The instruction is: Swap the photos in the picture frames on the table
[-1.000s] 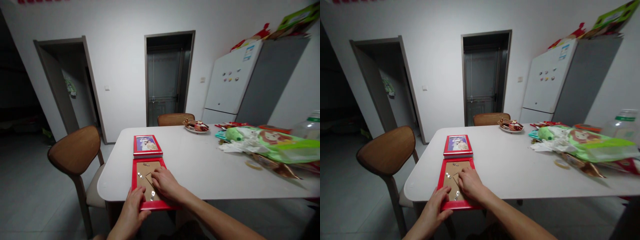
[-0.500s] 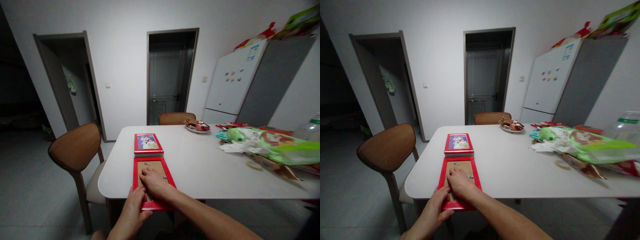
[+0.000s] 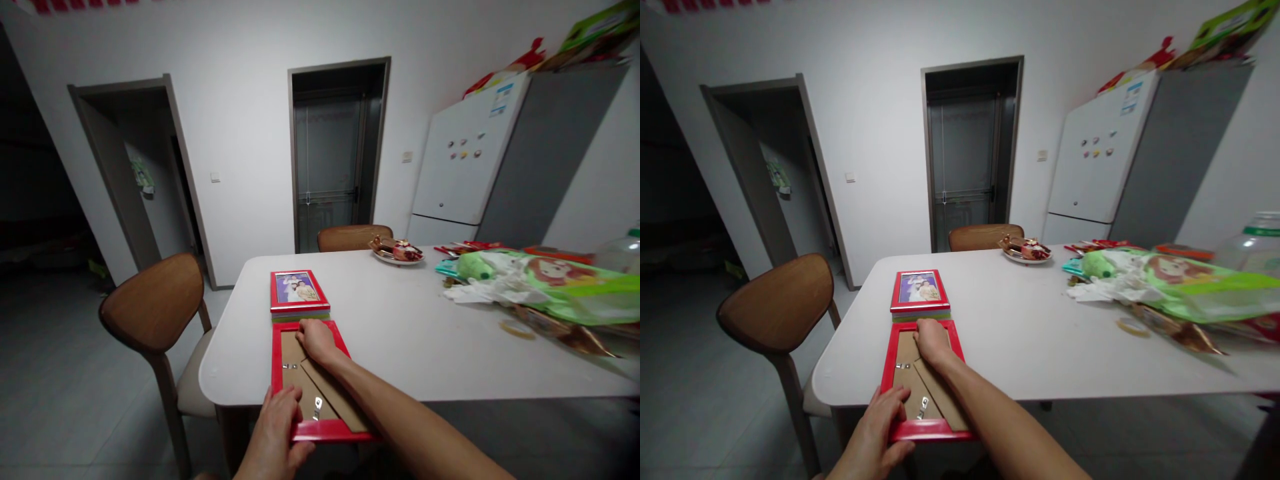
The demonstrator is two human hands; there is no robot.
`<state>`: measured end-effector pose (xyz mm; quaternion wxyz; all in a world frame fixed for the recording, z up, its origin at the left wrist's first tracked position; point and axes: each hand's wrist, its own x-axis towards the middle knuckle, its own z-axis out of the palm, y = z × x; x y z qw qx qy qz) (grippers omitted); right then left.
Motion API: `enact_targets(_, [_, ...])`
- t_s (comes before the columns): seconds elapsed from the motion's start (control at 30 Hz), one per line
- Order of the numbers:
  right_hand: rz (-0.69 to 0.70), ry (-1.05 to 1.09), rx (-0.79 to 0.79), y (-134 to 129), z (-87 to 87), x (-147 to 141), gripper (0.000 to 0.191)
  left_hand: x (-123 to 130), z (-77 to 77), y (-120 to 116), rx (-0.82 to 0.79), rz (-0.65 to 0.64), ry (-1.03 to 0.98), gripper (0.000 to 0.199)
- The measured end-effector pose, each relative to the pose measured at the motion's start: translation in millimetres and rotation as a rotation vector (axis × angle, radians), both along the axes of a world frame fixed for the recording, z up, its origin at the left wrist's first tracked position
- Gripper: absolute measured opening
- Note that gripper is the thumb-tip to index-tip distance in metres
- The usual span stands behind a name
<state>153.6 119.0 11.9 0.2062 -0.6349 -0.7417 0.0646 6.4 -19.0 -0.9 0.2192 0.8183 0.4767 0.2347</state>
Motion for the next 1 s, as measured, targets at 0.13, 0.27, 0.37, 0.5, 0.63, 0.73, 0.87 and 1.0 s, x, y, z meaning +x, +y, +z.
enact_targets(0.13, [-0.031,0.041,-0.003,4.6,3.0,2.1,0.018,0.1,-0.5,-2.9,0.032,0.017,-0.012,0.06])
enact_targets(0.27, [0.027,0.104,-0.013,-0.9,14.3,19.2,0.02,-3.0,2.6,-4.3,0.004,0.022,-0.014,0.06])
enact_targets(0.37, [0.075,0.126,-0.026,-15.3,19.7,44.1,0.02,-4.5,7.0,-5.8,-0.013,0.039,-0.029,0.059])
enact_targets(0.5, [0.16,0.139,-0.032,-44.7,13.2,73.5,0.012,-3.0,10.8,-8.2,-0.01,0.07,-0.033,0.058])
enact_targets(0.63, [0.161,0.218,-0.028,-65.2,1.6,79.9,0.012,-0.1,12.5,-9.1,0.016,0.063,-0.018,0.052])
enact_targets(0.73, [0.153,0.206,-0.018,-67.9,0.5,75.1,0.013,0.7,12.2,-8.4,0.035,0.052,-0.008,0.047])
enact_targets(0.87, [0.149,0.136,-0.031,-66.7,5.5,68.2,0.014,0.6,6.6,-4.3,0.075,0.059,0.009,0.048])
enact_targets(1.0, [0.075,0.036,0.005,-69.4,8.3,61.7,0.019,0.8,-3.0,1.1,0.152,0.068,0.017,0.054])
